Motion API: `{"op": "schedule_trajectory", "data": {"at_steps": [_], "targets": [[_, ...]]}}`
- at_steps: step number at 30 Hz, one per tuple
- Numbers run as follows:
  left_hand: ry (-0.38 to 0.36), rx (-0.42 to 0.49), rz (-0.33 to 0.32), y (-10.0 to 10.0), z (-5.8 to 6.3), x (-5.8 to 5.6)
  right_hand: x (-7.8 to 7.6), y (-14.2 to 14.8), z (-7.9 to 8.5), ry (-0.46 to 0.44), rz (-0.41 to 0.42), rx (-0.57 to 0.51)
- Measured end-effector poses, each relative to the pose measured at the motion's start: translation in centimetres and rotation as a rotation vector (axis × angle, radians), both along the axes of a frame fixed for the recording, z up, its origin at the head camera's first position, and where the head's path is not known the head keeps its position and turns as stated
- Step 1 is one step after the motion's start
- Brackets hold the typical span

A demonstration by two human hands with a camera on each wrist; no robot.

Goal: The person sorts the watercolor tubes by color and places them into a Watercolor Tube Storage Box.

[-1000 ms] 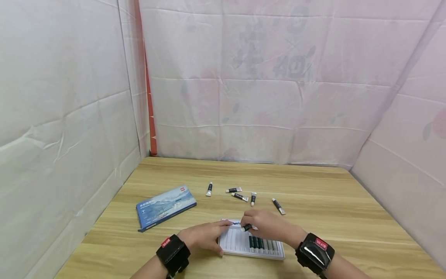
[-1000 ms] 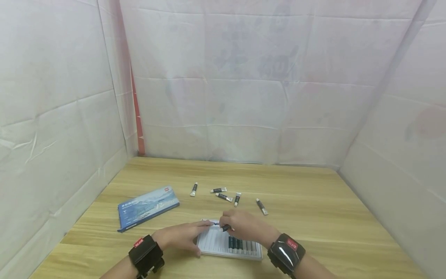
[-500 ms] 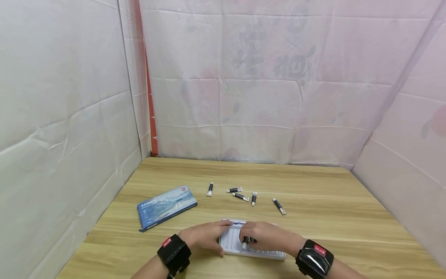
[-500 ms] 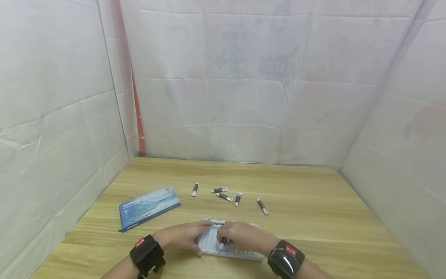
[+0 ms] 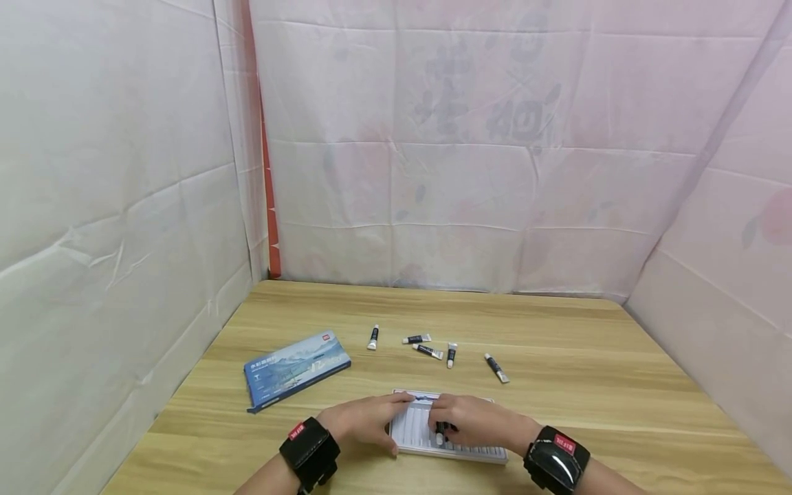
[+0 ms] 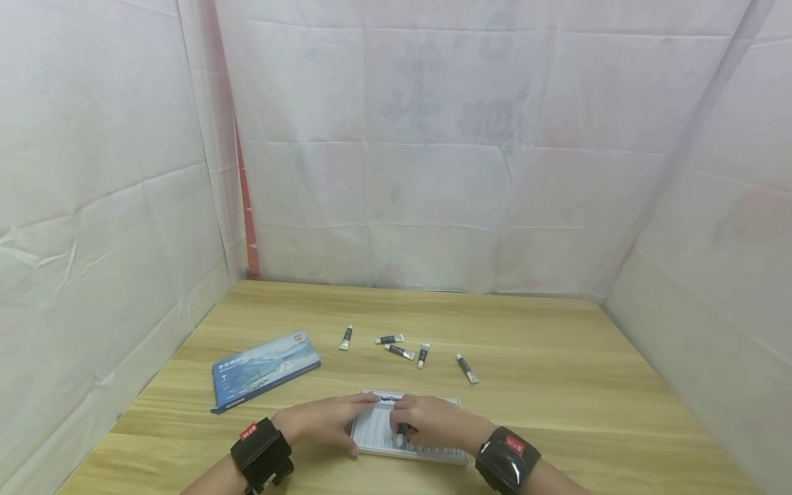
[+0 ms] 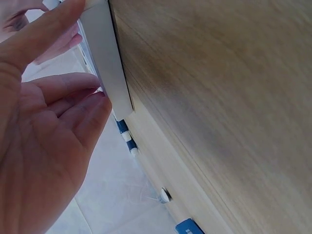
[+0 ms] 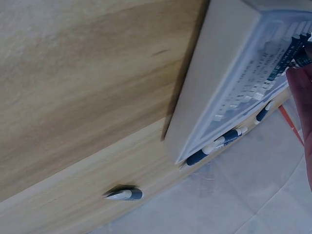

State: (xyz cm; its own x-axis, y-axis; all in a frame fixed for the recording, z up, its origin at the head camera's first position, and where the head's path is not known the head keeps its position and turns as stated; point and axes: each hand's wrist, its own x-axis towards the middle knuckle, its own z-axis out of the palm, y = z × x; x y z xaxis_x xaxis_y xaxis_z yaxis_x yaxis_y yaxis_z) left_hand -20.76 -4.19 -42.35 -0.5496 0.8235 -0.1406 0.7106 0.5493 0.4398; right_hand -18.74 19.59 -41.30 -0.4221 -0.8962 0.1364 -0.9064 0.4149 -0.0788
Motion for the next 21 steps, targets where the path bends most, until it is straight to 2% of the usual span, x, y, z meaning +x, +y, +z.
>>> {"op": "schedule_trajectory", "data": {"at_steps": [4,12,21], "targets": [[-0.005,0.001,0.005,0.00,-0.07,-0.05,-0.17,0.14,-0.14,-0.013,-0.005,-0.003],[0.004,0.005,-0.005,0.02,-0.01,-0.06,-0.17,0.40,-0.10,-0.115,-0.007,-0.011],[0.009,-0.011,-0.003,0.07,0.05,-0.01,-0.06,0.40,-0.19,-0.106,-0.013,0.017]]}}
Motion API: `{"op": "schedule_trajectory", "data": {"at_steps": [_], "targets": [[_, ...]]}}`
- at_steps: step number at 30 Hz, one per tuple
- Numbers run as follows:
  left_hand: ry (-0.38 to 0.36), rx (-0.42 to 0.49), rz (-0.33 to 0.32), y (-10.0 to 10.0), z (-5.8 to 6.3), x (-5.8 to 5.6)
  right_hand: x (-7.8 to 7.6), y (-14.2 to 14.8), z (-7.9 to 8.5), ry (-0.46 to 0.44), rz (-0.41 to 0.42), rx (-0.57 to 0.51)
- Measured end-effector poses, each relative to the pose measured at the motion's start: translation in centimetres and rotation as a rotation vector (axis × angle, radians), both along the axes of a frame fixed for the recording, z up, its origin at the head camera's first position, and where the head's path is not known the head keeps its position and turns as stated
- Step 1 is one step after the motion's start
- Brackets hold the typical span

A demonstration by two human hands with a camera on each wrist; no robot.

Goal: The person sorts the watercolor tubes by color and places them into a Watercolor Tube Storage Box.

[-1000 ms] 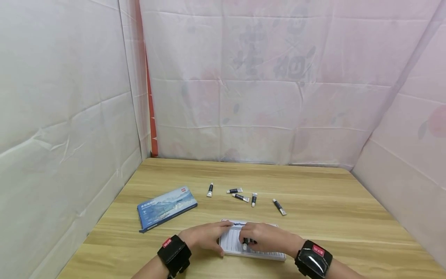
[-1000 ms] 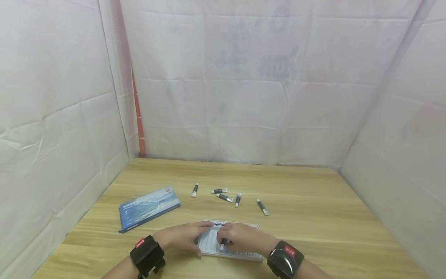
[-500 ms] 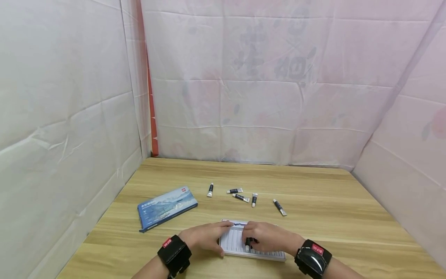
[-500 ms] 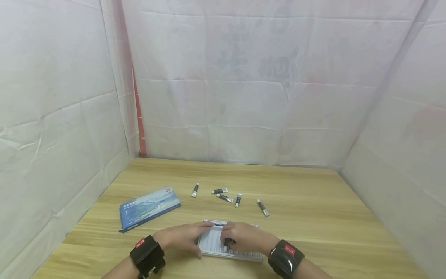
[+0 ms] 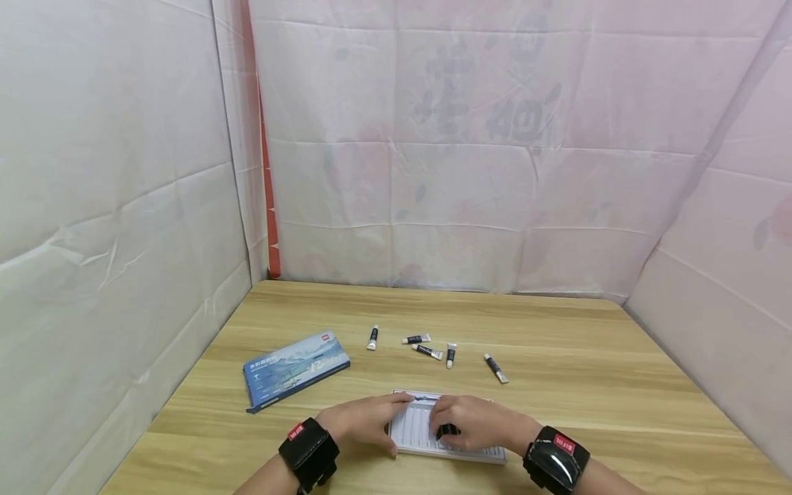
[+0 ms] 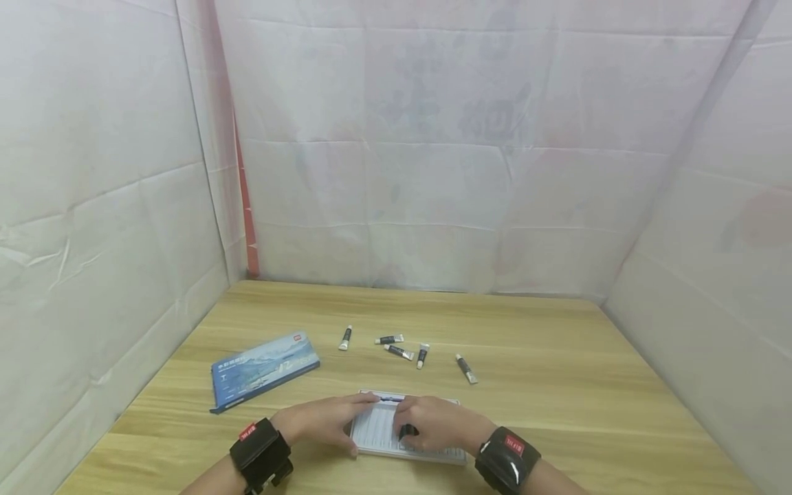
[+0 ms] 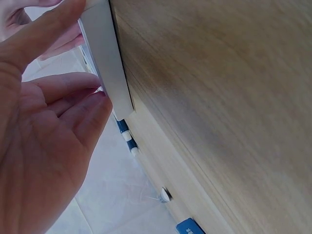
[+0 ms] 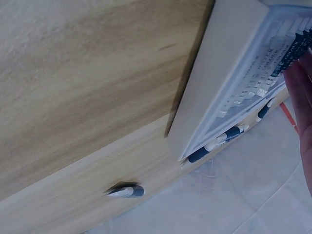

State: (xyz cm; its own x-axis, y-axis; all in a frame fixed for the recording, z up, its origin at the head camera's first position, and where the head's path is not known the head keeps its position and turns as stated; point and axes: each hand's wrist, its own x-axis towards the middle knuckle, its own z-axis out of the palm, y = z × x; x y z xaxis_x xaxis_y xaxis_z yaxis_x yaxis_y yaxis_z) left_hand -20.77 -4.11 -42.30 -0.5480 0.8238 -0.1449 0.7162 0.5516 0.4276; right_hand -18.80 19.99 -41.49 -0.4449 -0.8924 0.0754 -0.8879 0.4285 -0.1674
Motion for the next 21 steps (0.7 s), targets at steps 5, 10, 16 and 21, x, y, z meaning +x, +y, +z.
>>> {"op": "schedule_trajectory", "data": {"at_steps": [5,10,16,21], "targets": [[-0.004,0.001,-0.001,0.0,0.0,0.0,0.2,-0.1,-0.2,0.040,-0.002,0.016],[-0.005,0.004,0.004,-0.1,-0.1,-0.1,0.2,-0.1,0.4,0.021,-0.017,0.006],[-0.021,0.012,0.012,0.0,0.0,0.2,-1.9,1.6,3.0,0.024,-0.248,-0.188],[-0.008,0.003,0.004,0.0,0.0,0.3,-4.7,4.9,4.1,0.056,-0.619,-0.194]]}}
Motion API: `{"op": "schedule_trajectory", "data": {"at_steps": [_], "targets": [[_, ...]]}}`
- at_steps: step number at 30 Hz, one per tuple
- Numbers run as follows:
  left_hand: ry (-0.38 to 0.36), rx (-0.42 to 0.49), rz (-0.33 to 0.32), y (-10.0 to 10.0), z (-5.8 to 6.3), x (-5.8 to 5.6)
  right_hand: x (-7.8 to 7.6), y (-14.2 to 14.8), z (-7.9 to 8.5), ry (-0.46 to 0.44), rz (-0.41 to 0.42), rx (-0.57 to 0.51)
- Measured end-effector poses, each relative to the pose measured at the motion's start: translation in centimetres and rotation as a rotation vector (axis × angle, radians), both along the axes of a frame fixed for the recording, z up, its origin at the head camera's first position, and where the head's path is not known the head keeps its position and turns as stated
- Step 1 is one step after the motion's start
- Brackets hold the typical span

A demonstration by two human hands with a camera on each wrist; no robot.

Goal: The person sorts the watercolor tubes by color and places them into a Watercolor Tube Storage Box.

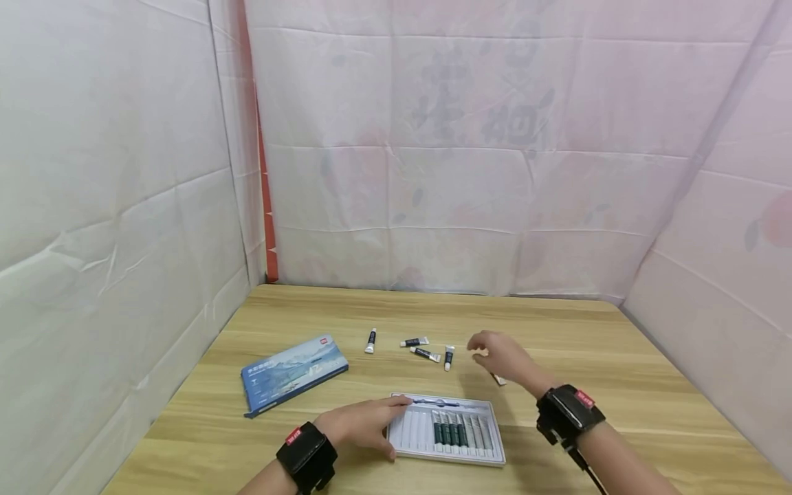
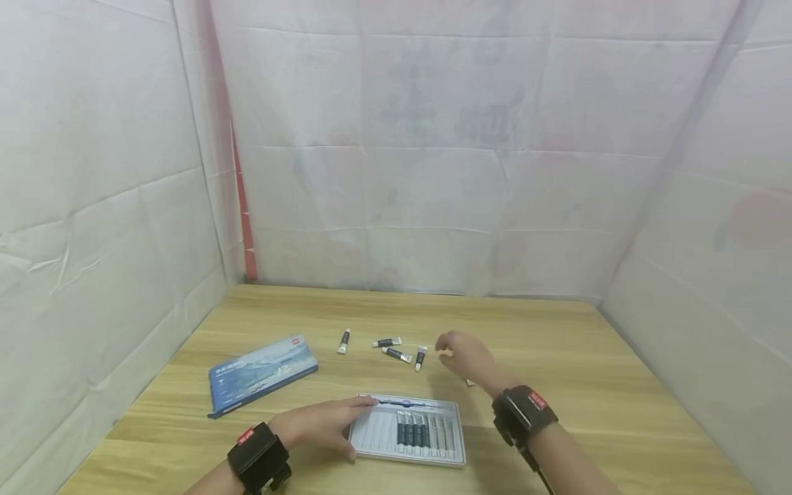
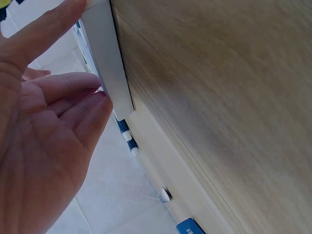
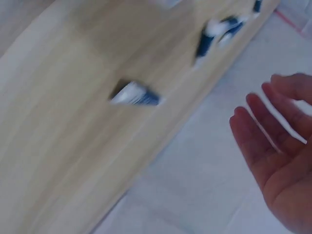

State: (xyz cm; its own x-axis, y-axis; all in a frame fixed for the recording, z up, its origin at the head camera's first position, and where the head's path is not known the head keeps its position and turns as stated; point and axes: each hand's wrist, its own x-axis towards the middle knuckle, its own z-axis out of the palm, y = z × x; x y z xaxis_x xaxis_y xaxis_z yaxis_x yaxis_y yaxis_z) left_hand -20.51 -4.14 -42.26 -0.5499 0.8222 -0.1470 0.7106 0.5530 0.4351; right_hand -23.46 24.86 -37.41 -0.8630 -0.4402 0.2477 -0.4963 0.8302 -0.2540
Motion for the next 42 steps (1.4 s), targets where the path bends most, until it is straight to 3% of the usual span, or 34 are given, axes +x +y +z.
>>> {"op": "schedule_trajectory", "data": {"at_steps": [3,7,10,14,17,25,37,42], "targets": [[0.000,-0.003,0.004,-0.1,-0.1,0.1,-1.3,1.7,-1.2,-0.069,-0.128,0.034],[-0.004,-0.004,0.009,-0.1,0.1,0.1,-2.5,3.2,-3.7,-0.145,-0.212,0.066],[-0.015,-0.004,0.016,0.1,0.3,0.2,-2.9,3.8,-5.1,-0.132,-0.243,0.077],[-0.016,-0.004,0.010,0.2,0.5,0.3,-3.0,4.0,-5.8,-0.075,-0.249,0.100],[0.021,-0.001,-0.005,0.2,0.4,0.2,-3.0,3.9,-5.7,-0.060,-0.231,0.108],[0.019,-0.017,0.074,0.1,0.5,-0.1,-2.4,2.7,-4.8,-0.098,-0.191,0.081],[0.012,-0.046,0.106,-0.1,0.4,-0.2,0.3,-1.7,-3.0,-0.099,-0.106,0.036],[0.027,-0.052,0.106,-0.1,0.2,-0.3,1.8,-3.0,-2.5,-0.023,-0.006,0.051]]}}
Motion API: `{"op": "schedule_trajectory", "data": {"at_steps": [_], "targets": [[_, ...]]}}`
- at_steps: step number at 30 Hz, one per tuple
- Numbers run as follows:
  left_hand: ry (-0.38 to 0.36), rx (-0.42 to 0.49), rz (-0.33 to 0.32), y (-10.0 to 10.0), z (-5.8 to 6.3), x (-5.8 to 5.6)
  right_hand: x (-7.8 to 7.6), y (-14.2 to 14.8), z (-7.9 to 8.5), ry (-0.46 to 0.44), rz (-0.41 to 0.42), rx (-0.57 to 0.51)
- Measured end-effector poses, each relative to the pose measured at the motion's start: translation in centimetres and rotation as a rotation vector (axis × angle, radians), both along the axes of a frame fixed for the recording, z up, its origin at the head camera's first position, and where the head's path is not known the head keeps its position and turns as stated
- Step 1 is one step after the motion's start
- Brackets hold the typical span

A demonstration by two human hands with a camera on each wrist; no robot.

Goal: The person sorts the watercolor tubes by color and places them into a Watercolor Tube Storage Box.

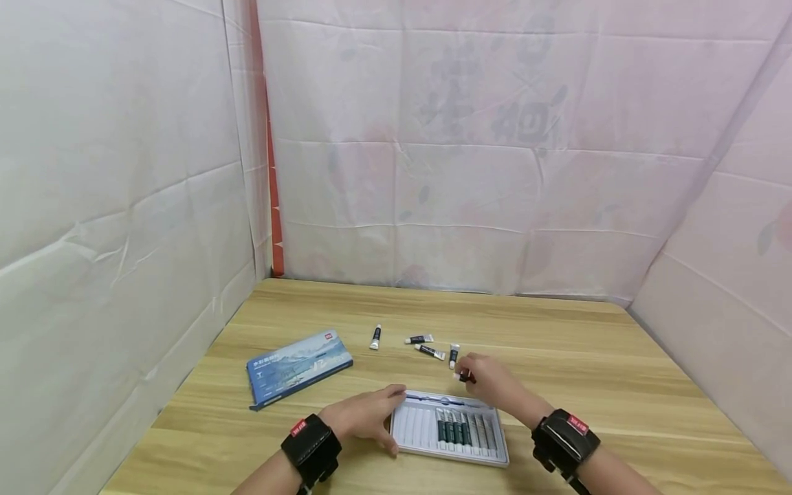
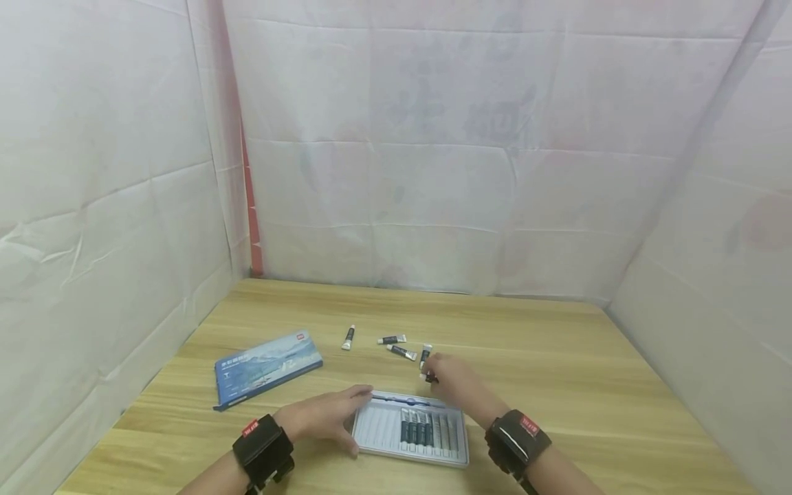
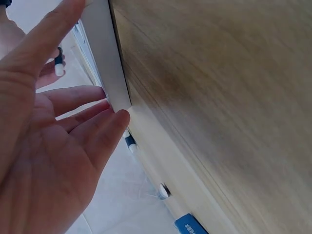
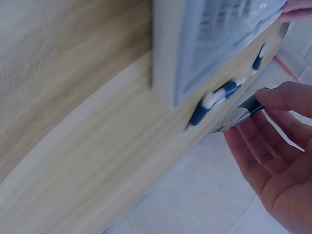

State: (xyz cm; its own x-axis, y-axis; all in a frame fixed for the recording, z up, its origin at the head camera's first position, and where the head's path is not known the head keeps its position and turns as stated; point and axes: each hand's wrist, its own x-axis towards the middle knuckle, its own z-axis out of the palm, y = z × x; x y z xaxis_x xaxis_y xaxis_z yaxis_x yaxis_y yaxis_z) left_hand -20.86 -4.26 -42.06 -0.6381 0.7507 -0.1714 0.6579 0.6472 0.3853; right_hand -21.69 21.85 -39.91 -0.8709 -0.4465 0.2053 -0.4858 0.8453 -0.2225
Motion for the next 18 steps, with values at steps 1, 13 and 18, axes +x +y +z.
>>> {"op": "schedule_trajectory", "data": {"at_steps": [1,13,18], "targets": [[0.005,0.000,-0.002,0.0,0.0,0.0,0.3,-0.2,0.1,0.010,0.023,-0.003],[0.015,-0.006,-0.004,0.0,0.1,-0.1,1.9,-2.3,0.9,0.077,0.302,0.000],[0.015,-0.004,-0.002,0.1,0.0,-0.2,2.5,-3.2,0.9,0.042,0.427,-0.005]]}}
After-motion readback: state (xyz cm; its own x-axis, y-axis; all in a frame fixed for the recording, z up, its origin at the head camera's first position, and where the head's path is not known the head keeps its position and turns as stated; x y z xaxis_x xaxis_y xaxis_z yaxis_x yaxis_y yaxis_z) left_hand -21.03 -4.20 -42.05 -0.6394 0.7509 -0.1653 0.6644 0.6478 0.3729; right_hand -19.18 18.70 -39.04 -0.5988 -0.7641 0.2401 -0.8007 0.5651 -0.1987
